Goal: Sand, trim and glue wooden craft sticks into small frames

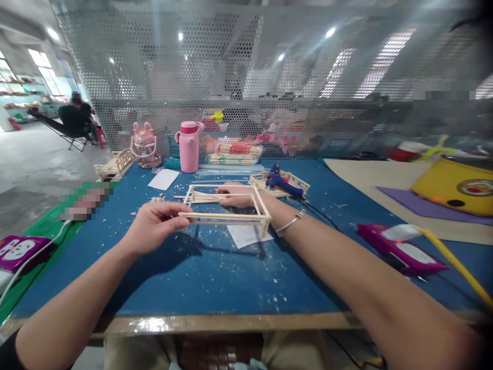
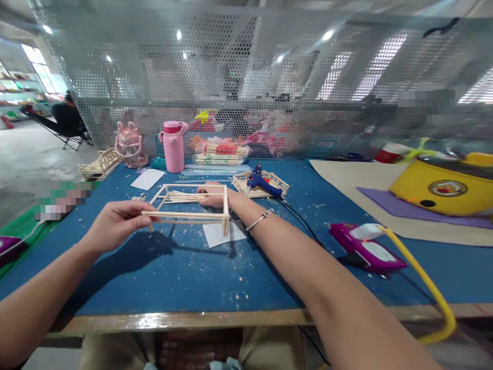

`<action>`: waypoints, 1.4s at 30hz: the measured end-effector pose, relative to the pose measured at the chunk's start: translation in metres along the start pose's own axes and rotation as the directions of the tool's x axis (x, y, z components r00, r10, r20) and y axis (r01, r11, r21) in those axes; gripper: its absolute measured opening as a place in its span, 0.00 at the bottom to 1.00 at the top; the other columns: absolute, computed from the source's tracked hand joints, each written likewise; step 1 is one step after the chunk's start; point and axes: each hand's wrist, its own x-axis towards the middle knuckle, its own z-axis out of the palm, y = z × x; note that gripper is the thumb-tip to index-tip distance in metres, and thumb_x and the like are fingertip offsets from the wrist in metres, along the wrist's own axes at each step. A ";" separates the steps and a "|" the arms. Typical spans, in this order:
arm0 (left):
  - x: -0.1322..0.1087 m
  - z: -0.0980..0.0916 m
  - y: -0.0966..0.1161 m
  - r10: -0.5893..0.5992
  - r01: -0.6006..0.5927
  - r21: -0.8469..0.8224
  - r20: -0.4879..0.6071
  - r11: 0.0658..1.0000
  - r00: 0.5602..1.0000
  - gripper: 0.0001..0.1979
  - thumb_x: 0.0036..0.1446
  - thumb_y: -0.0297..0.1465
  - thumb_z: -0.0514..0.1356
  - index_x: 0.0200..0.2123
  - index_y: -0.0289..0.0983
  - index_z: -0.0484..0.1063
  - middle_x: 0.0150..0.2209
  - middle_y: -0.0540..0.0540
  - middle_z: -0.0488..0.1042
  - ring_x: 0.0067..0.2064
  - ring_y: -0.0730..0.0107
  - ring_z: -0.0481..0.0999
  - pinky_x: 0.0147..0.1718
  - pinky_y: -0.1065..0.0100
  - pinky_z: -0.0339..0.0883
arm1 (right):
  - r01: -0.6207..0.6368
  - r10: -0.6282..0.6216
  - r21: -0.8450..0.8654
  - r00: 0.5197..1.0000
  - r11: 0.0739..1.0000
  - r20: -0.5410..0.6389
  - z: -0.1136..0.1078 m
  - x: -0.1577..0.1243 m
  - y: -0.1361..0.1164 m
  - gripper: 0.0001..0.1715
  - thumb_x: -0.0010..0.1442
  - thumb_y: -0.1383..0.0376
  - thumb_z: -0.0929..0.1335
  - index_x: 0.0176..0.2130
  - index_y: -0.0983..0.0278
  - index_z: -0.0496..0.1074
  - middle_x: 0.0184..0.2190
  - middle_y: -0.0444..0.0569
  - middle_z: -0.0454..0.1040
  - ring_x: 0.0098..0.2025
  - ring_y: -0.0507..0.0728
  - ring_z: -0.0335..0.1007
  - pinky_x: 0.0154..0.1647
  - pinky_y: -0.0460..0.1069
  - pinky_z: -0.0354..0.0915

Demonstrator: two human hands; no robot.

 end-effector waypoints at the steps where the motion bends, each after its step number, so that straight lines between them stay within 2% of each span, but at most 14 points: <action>1: -0.003 0.000 -0.001 -0.002 0.001 0.036 0.021 0.999 1.000 0.12 0.44 0.38 0.64 0.30 0.35 0.77 0.25 0.45 0.78 0.26 0.68 0.74 0.26 0.68 0.67 | 0.012 -0.012 -0.016 1.000 1.000 -0.004 -0.001 -0.001 0.004 0.10 0.47 0.65 0.69 0.33 0.64 0.75 0.33 0.48 0.75 0.34 0.55 0.66 0.35 0.46 0.59; 6: -0.031 -0.005 -0.011 -0.073 0.047 0.239 0.102 0.970 0.992 0.10 0.46 0.37 0.63 0.31 0.38 0.79 0.28 0.46 0.79 0.29 0.65 0.75 0.30 0.67 0.68 | 0.047 -0.049 -0.091 0.999 0.995 -0.022 0.001 0.000 0.018 0.16 0.51 0.61 0.67 0.39 0.66 0.75 0.36 0.51 0.75 0.35 0.56 0.67 0.34 0.46 0.57; 9: -0.042 -0.006 -0.018 -0.141 0.087 0.344 0.136 0.935 0.981 0.10 0.48 0.38 0.62 0.32 0.40 0.79 0.30 0.47 0.80 0.31 0.65 0.76 0.32 0.67 0.66 | 0.034 -0.038 -0.094 0.998 0.995 -0.047 0.002 0.004 0.020 0.16 0.51 0.60 0.67 0.39 0.65 0.75 0.33 0.49 0.76 0.33 0.54 0.66 0.31 0.45 0.56; 13: -0.026 0.001 -0.026 -0.145 0.102 0.417 0.073 0.903 0.987 0.11 0.49 0.38 0.60 0.34 0.42 0.78 0.30 0.48 0.79 0.31 0.65 0.75 0.33 0.67 0.64 | 0.000 -0.005 -0.075 0.998 0.997 -0.070 0.000 0.004 0.017 0.13 0.51 0.61 0.66 0.34 0.65 0.77 0.27 0.46 0.76 0.29 0.52 0.66 0.28 0.44 0.54; 18: 0.004 0.011 -0.027 -0.130 0.053 0.456 0.140 0.888 0.981 0.09 0.49 0.36 0.59 0.31 0.40 0.78 0.26 0.49 0.78 0.28 0.66 0.73 0.30 0.68 0.62 | -0.055 0.047 -0.042 0.984 0.998 -0.174 -0.003 -0.003 0.018 0.13 0.52 0.65 0.64 0.31 0.67 0.77 0.28 0.48 0.76 0.29 0.53 0.66 0.29 0.44 0.55; 23: -0.003 0.013 -0.027 -0.121 0.067 0.441 0.097 0.895 0.988 0.11 0.49 0.37 0.59 0.32 0.40 0.78 0.26 0.48 0.78 0.27 0.67 0.73 0.29 0.68 0.63 | -0.079 0.083 0.027 0.923 0.997 -0.376 -0.013 -0.013 0.015 0.16 0.57 0.65 0.59 0.35 0.68 0.73 0.30 0.49 0.74 0.33 0.54 0.65 0.33 0.45 0.55; 28: -0.011 0.016 -0.027 -0.141 0.139 0.440 -0.029 0.887 0.990 0.14 0.48 0.38 0.60 0.36 0.37 0.78 0.28 0.45 0.79 0.28 0.64 0.75 0.31 0.65 0.65 | -0.067 0.113 0.109 0.859 0.992 -0.499 -0.024 -0.045 -0.004 0.13 0.59 0.64 0.58 0.30 0.66 0.67 0.23 0.45 0.67 0.28 0.52 0.61 0.29 0.45 0.54; 30: -0.013 0.017 -0.025 -0.137 0.145 0.451 -0.051 0.881 0.989 0.15 0.47 0.39 0.60 0.35 0.37 0.78 0.29 0.45 0.80 0.28 0.63 0.75 0.31 0.64 0.65 | -0.053 0.166 0.225 0.836 0.973 -0.523 -0.024 -0.061 -0.010 0.12 0.59 0.62 0.58 0.29 0.64 0.65 0.20 0.42 0.64 0.24 0.51 0.59 0.27 0.45 0.54; 32: -0.018 0.015 -0.024 -0.122 0.133 0.463 -0.053 0.876 0.991 0.14 0.47 0.39 0.60 0.35 0.39 0.78 0.28 0.45 0.80 0.28 0.62 0.75 0.30 0.64 0.65 | -0.049 0.291 0.463 0.835 0.885 -0.468 -0.019 -0.075 -0.012 0.11 0.60 0.62 0.57 0.29 0.62 0.61 0.17 0.39 0.60 0.20 0.49 0.56 0.23 0.44 0.54; 34: -0.024 0.011 -0.023 -0.096 0.113 0.469 -0.059 0.876 0.994 0.13 0.47 0.39 0.60 0.34 0.40 0.78 0.28 0.46 0.80 0.28 0.62 0.75 0.30 0.64 0.65 | -0.083 0.390 0.659 0.857 0.748 -0.335 -0.011 -0.083 -0.012 0.10 0.61 0.62 0.56 0.29 0.61 0.58 0.16 0.37 0.60 0.16 0.48 0.55 0.19 0.42 0.54; 35: -0.027 0.009 -0.023 -0.085 0.106 0.468 -0.067 0.877 0.994 0.12 0.47 0.39 0.60 0.33 0.40 0.78 0.28 0.47 0.80 0.28 0.63 0.75 0.30 0.65 0.65 | -0.117 0.410 0.705 0.874 0.700 -0.262 -0.006 -0.086 -0.012 0.11 0.62 0.62 0.56 0.28 0.61 0.56 0.16 0.37 0.61 0.15 0.47 0.55 0.17 0.42 0.54; 39: -0.032 -0.001 -0.024 -0.074 0.134 0.453 -0.149 0.882 0.986 0.12 0.48 0.39 0.60 0.33 0.39 0.78 0.25 0.48 0.78 0.24 0.66 0.72 0.26 0.68 0.62 | -0.221 0.392 0.739 0.918 0.636 -0.062 0.007 -0.089 -0.012 0.10 0.60 0.64 0.60 0.27 0.62 0.57 0.20 0.43 0.71 0.14 0.48 0.63 0.11 0.41 0.53; 42: -0.025 -0.001 -0.026 -0.059 0.115 0.482 -0.128 0.868 0.990 0.12 0.47 0.38 0.61 0.32 0.38 0.78 0.25 0.48 0.78 0.25 0.66 0.72 0.27 0.68 0.62 | -0.227 0.393 0.738 0.918 0.636 -0.057 0.009 -0.088 -0.015 0.10 0.60 0.67 0.59 0.26 0.63 0.57 0.23 0.44 0.71 0.15 0.47 0.63 0.10 0.40 0.53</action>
